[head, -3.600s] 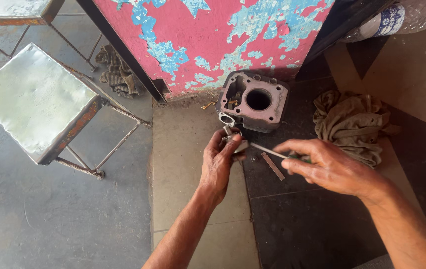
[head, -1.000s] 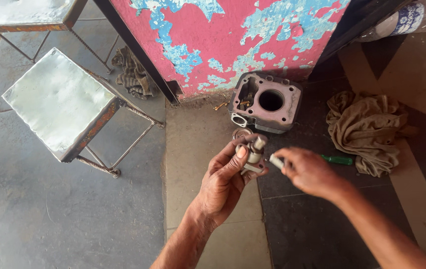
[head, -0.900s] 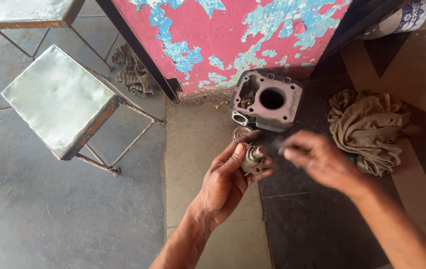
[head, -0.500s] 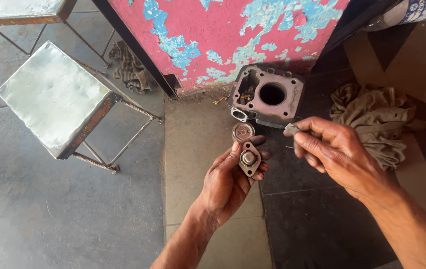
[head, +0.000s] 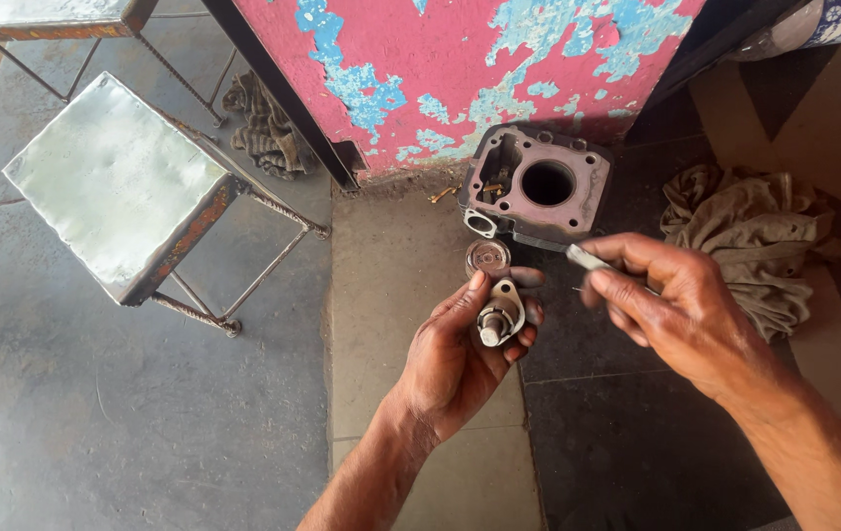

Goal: The person cleans a motorcycle engine cylinder head and a smaller metallic component by hand using a screwdriver and a brush to remove debris, then applies a liquid and wipes the surfaces with a cloth.

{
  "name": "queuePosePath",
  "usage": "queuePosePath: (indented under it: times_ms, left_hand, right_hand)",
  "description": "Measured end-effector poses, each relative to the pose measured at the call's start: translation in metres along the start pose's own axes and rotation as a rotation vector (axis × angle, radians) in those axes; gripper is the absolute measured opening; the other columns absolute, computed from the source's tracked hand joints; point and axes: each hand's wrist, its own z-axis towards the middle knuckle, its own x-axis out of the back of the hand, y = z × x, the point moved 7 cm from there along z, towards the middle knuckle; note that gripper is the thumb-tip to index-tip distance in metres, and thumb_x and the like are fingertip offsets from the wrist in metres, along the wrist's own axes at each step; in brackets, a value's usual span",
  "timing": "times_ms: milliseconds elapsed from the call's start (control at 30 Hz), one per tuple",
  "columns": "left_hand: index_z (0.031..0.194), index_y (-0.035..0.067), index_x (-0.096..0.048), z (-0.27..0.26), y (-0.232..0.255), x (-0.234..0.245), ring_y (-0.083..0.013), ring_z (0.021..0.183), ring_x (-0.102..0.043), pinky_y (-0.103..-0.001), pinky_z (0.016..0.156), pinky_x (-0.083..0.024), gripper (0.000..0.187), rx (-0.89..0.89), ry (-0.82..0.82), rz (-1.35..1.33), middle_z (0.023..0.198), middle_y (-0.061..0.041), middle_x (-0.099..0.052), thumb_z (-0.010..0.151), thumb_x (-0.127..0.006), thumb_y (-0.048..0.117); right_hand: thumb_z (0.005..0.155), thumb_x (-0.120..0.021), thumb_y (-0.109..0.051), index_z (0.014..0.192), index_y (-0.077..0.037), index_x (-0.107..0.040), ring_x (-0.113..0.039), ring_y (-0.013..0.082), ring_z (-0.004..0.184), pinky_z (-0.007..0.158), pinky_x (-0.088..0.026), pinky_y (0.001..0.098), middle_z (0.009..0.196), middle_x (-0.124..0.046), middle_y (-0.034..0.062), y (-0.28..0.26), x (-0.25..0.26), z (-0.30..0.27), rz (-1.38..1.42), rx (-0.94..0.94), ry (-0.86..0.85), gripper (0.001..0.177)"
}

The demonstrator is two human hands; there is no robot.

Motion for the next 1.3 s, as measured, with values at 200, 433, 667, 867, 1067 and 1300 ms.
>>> queuePosePath:
  times_ms: [200, 433, 667, 867, 1067, 1300]
  left_hand:
    - [0.125, -0.001, -0.063, -0.001, 0.003, -0.004, -0.0161, 0.087, -0.06, -0.027, 0.076, -0.048, 0.04, -0.012, -0.005, 0.046, 0.098, -0.011, -0.066, 0.114, -0.041, 0.031]
    - [0.12, 0.0, -0.064, -0.003, 0.008, -0.005, -0.0152, 0.088, -0.059, -0.026, 0.077, -0.047, 0.036, -0.047, -0.006, 0.121, 0.1, -0.009, -0.066, 0.112, -0.047, 0.03]
    - [0.121, 0.0, -0.066, -0.002, 0.01, -0.003, -0.0139, 0.091, -0.059, -0.026, 0.081, -0.048, 0.036, -0.072, -0.007, 0.14, 0.101, -0.007, -0.066, 0.11, -0.051, 0.031]
    - [0.122, -0.001, -0.066, 0.0, 0.008, 0.002, -0.0136, 0.09, -0.059, -0.027, 0.083, -0.049, 0.035, -0.084, 0.047, 0.115, 0.101, -0.005, -0.066, 0.11, -0.051, 0.029]
    - [0.131, 0.0, -0.064, 0.003, 0.006, 0.006, -0.012, 0.091, -0.057, -0.027, 0.084, -0.046, 0.04, -0.104, 0.06, 0.153, 0.104, -0.004, -0.065, 0.111, -0.047, 0.03]
    - [0.14, 0.006, -0.056, 0.005, 0.005, 0.026, -0.0132, 0.097, -0.06, -0.031, 0.088, -0.048, 0.042, -0.113, 0.156, 0.099, 0.113, -0.006, -0.068, 0.103, -0.046, 0.023]
  right_hand:
    - [0.101, -0.058, -0.012, 0.121, 0.001, -0.068, -0.061, 0.008, 0.066, 0.049, -0.05, 0.0225, 0.096, -0.079, 0.0114, -0.021, -0.006, -0.005, 0.055, 0.156, -0.005, 0.026]
    - [0.093, -0.065, -0.009, 0.121, -0.005, -0.074, -0.061, 0.0071, 0.054, 0.042, -0.049, 0.0224, 0.086, -0.08, 0.0074, -0.041, -0.009, -0.021, -0.117, 0.226, 0.04, 0.03]
    - [0.092, -0.069, -0.01, 0.116, -0.006, -0.077, -0.059, 0.0052, 0.054, 0.042, -0.048, 0.0211, 0.079, -0.079, 0.0055, -0.044, -0.018, -0.027, -0.114, 0.252, 0.04, 0.026]
    - [0.09, -0.07, -0.009, 0.114, -0.006, -0.077, -0.059, 0.0046, 0.056, 0.043, -0.048, 0.0211, 0.08, -0.079, 0.0039, -0.041, -0.025, -0.027, -0.103, 0.25, 0.021, 0.025]
    - [0.092, -0.068, -0.009, 0.116, -0.006, -0.077, -0.059, 0.0063, 0.057, 0.046, -0.048, 0.0229, 0.08, -0.079, 0.0048, -0.035, -0.028, -0.023, -0.124, 0.192, 0.029, 0.025]
    - [0.096, -0.061, -0.008, 0.127, -0.004, -0.068, -0.066, 0.0085, 0.071, 0.052, -0.056, 0.0236, 0.1, -0.079, 0.0079, -0.017, -0.035, -0.012, 0.049, 0.204, 0.032, 0.032]
